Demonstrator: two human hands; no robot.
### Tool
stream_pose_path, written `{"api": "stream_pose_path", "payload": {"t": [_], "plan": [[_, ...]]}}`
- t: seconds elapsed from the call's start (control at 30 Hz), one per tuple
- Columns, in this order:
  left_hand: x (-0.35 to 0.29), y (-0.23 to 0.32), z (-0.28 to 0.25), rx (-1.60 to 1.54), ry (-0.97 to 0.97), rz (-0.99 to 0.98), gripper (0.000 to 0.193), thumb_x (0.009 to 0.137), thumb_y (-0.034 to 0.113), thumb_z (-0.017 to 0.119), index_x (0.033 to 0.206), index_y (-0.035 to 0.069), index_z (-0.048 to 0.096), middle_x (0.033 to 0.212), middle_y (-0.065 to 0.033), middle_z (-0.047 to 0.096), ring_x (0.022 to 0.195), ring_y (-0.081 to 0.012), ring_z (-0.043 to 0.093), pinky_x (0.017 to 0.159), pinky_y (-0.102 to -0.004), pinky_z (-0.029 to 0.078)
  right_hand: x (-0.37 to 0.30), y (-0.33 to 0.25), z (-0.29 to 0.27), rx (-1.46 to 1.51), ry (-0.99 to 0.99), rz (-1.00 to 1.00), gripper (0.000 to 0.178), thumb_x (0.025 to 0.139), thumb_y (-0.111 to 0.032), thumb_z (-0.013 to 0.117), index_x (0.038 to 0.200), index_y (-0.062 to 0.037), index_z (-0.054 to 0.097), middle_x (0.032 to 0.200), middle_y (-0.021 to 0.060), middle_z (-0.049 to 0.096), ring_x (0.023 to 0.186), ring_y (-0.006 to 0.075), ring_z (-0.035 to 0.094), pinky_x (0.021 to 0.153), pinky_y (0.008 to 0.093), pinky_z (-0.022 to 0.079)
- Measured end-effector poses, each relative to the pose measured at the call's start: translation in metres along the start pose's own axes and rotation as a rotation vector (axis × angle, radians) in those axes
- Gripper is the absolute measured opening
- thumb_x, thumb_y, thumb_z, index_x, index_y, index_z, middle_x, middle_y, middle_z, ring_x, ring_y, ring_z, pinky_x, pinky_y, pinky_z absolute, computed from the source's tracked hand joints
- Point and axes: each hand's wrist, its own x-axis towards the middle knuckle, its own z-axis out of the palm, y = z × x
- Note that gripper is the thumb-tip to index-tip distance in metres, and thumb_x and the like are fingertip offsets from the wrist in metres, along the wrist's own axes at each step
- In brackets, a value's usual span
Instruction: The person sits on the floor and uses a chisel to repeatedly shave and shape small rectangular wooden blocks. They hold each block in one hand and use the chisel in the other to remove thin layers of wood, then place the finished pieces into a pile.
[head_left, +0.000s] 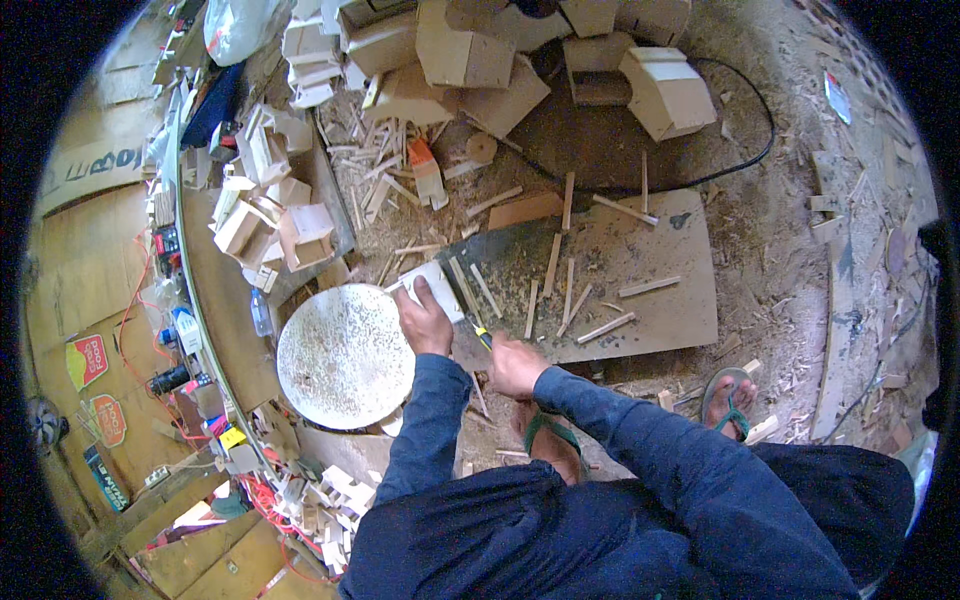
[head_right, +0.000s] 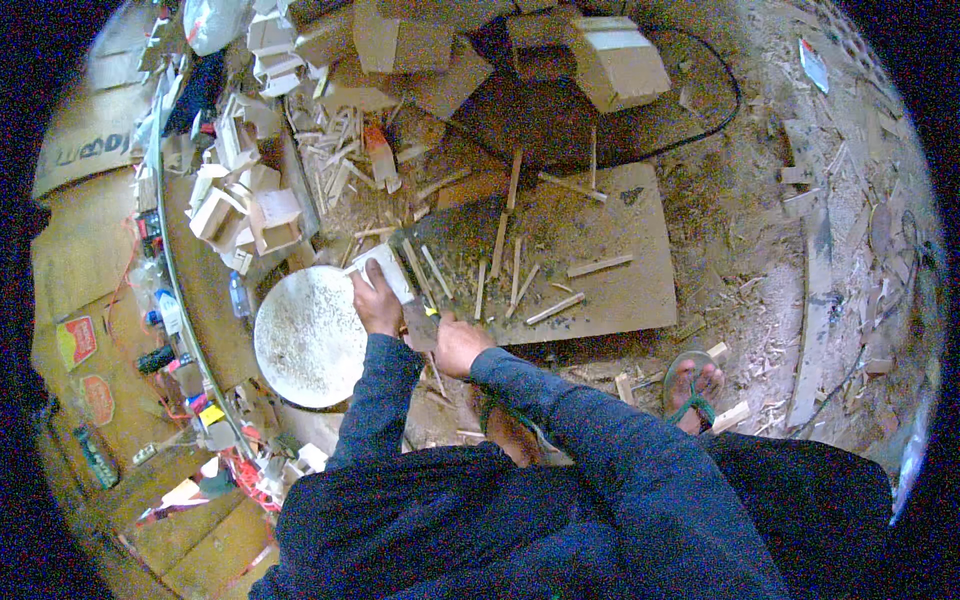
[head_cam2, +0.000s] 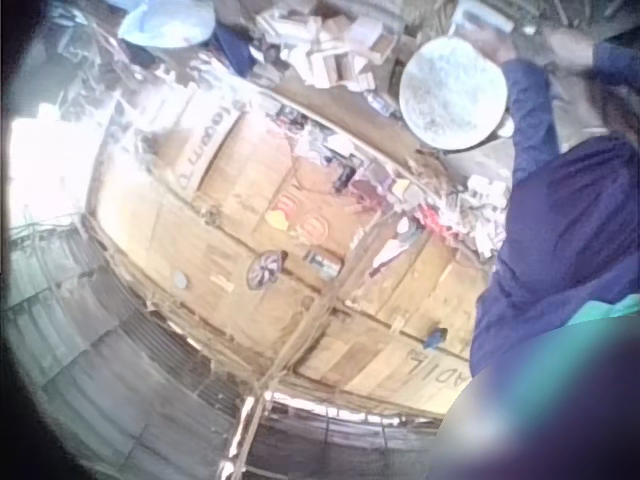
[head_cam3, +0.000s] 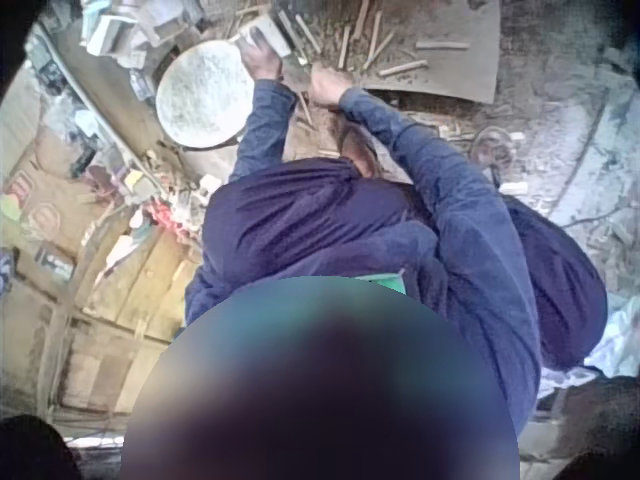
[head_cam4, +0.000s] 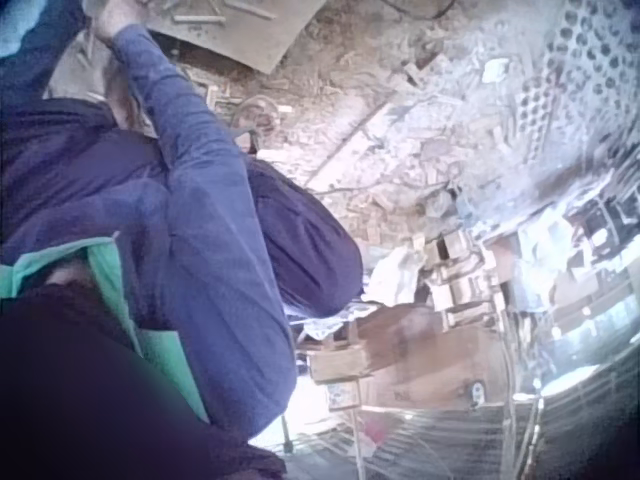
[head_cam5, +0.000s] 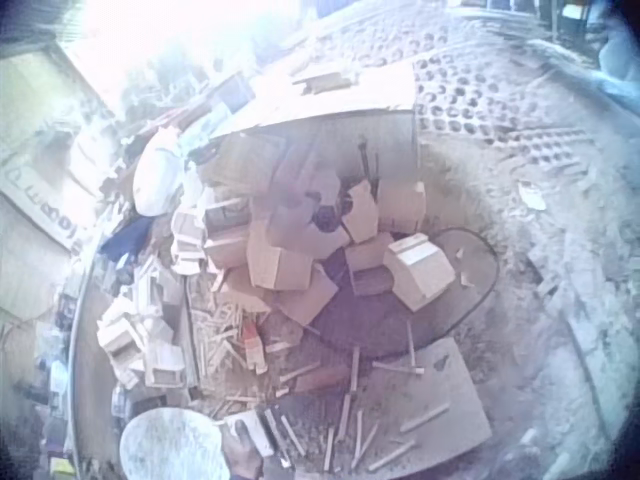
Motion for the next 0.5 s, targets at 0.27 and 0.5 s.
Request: {"api": "stream_pose_path", "payload": {"t": [0.27,0.5], "plan": [[0.032,-0.013,-0.053,-0.184,0.092,-0.199,0.062,0.094,0.055,0.047,0.092,-0.004,0.067,0.079,-0.0206,0.064,0.073,-0.0265,0.061,0.072,-0.0380,0.047,-0.025,0.013,-0.024,-0.031,-0.110,-0.011,0.036,0.083,-0.023,0.051,0.100,0.0090,0.047,0.088,0.0352,0.061,0.084,0.0477,0.062,0.078,0.0513,0.049],[0.188,-0.065,-0.187,-0.076,0.563,0.136,0.050,0.093,0.048,0.054,0.100,0.000,0.066,0.084,-0.0192,0.068,0.077,-0.0291,0.066,0.069,-0.0402,0.048,0.013,0.034,-0.069,0.047,0.156,0.030,0.043,0.083,-0.028,0.053,0.108,0.0073,0.051,0.089,0.0337,0.061,0.086,0.0482,0.061,0.078,0.0517,0.050]]}}
